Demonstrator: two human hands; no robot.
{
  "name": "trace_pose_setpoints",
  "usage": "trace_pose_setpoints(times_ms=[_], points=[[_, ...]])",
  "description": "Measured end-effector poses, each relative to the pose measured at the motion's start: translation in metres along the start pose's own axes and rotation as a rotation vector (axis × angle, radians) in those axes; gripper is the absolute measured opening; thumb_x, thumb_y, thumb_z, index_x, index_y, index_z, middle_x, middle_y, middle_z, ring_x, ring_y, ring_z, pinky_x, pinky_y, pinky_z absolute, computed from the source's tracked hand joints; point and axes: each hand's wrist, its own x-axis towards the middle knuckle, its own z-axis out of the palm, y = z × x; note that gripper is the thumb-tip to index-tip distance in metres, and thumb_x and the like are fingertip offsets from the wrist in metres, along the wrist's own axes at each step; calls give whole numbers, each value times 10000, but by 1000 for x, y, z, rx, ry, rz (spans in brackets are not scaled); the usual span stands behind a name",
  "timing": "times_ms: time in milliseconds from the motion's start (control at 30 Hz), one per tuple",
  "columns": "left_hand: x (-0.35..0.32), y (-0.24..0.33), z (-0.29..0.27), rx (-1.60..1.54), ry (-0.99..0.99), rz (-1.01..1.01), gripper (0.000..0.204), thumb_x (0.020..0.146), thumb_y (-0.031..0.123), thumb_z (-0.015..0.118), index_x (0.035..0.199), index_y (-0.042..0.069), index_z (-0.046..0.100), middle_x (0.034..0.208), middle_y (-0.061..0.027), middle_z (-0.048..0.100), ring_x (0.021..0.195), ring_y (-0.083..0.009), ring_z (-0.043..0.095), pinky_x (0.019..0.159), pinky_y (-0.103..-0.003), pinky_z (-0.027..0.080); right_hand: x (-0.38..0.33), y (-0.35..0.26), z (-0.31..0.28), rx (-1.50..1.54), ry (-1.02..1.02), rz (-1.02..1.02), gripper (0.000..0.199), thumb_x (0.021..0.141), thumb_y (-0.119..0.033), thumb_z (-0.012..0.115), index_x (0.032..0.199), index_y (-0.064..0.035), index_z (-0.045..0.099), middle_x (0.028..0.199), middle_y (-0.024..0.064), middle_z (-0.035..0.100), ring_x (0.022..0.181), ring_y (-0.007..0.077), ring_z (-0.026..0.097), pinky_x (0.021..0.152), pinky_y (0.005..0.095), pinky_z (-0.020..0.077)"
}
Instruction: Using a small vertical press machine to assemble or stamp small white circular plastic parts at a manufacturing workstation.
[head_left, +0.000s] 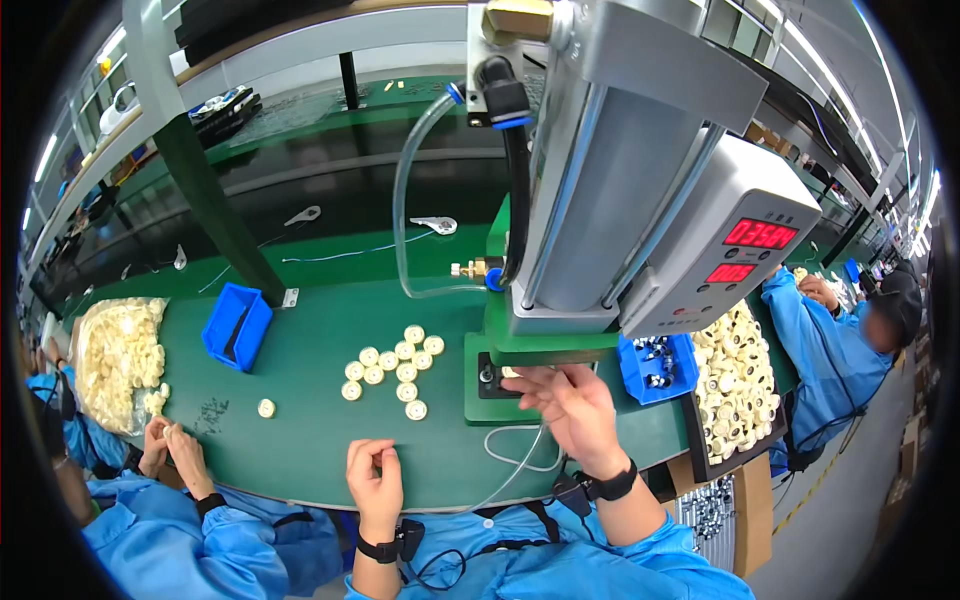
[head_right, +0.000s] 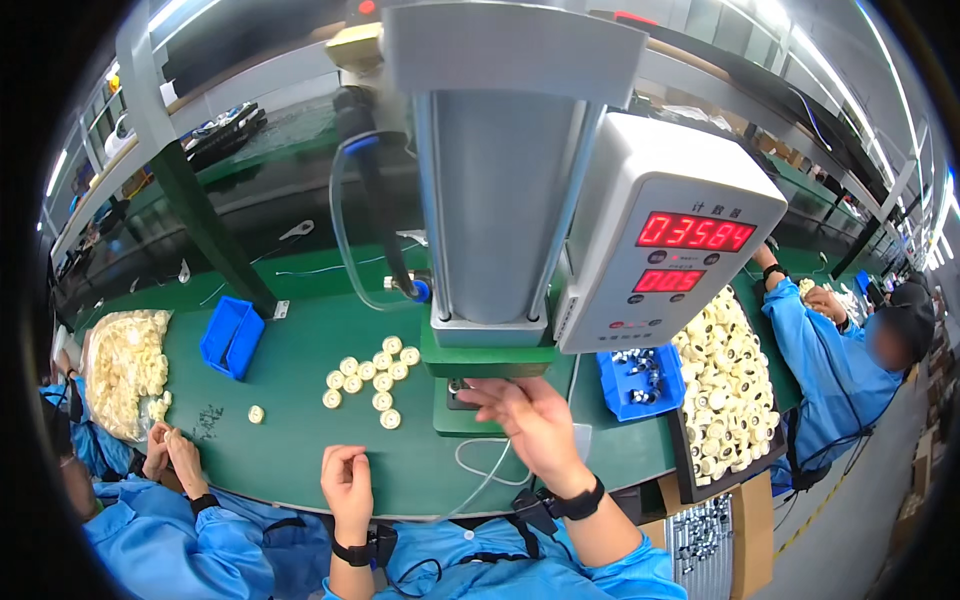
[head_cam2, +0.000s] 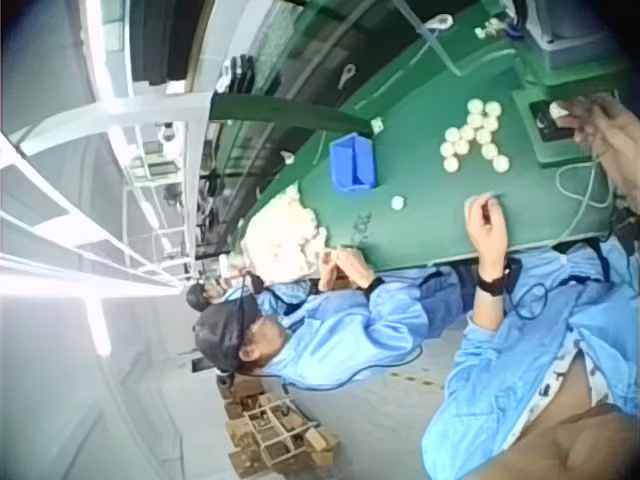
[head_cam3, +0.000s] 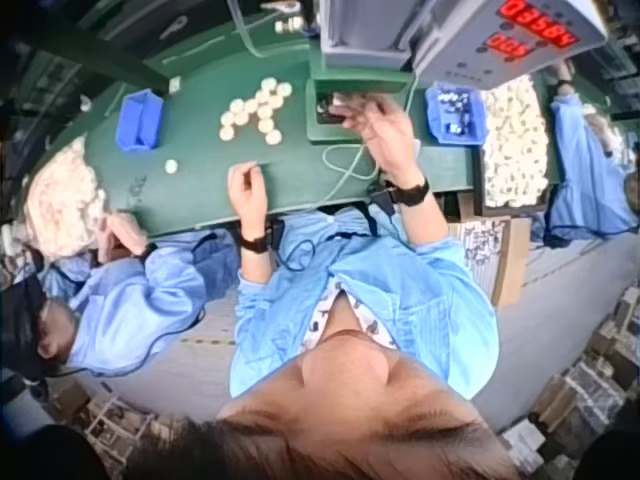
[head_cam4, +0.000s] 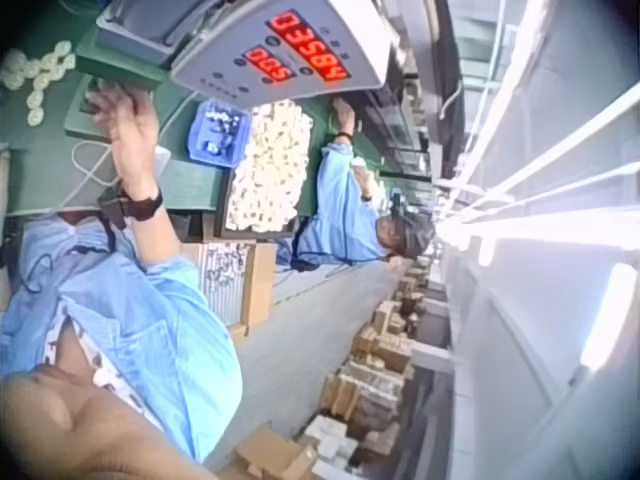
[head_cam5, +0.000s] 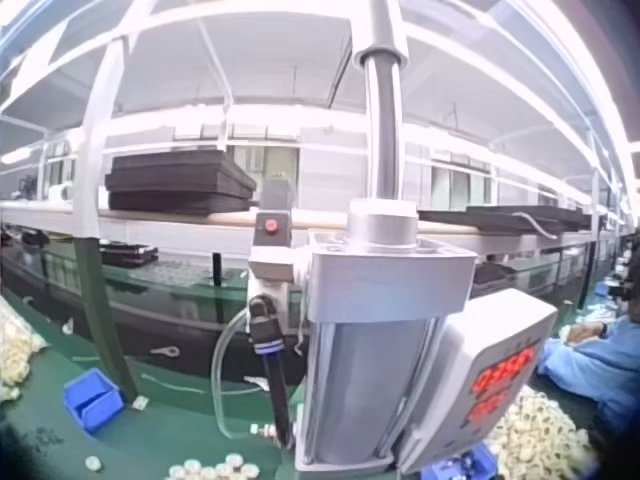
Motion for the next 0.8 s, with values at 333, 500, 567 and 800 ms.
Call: trace_pose_setpoints(times_ms=[333,500,567,800], points=[[3,6,6,24,7,19,105,917,-71,603,979,-19,669,982,-57,563,772,-102,519,674,-228,428,-28,2,-23,-1677,-118,-392,409,945,-123,638,1333,-12,574,1453,180,530,1386,400,455,1086,483,413],[0,-3,2,2,-3,15,101,949,-82,561,1001,-28,628,1021,-58,532,841,-117,531,746,-230,448,-58,-13,-33,-1664,61,-285,428,963,-171,625,1344,10,554,1447,194,530,1391,401,445,1081,502,396],[-1,-3,2,10,-6,-2,105,950,-83,559,1005,-26,628,1022,-56,532,850,-119,530,748,-231,446,-82,-15,-45,-1749,139,-238,490,972,-236,626,1375,25,527,1469,214,505,1391,411,441,1093,509,375],[4,-11,1,60,-41,-13,111,950,-83,548,1012,-29,624,1026,-53,535,857,-114,529,765,-233,440,-89,-8,-57,-1844,148,-166,577,981,-343,611,1385,55,506,1476,233,485,1387,420,440,1105,514,373]])
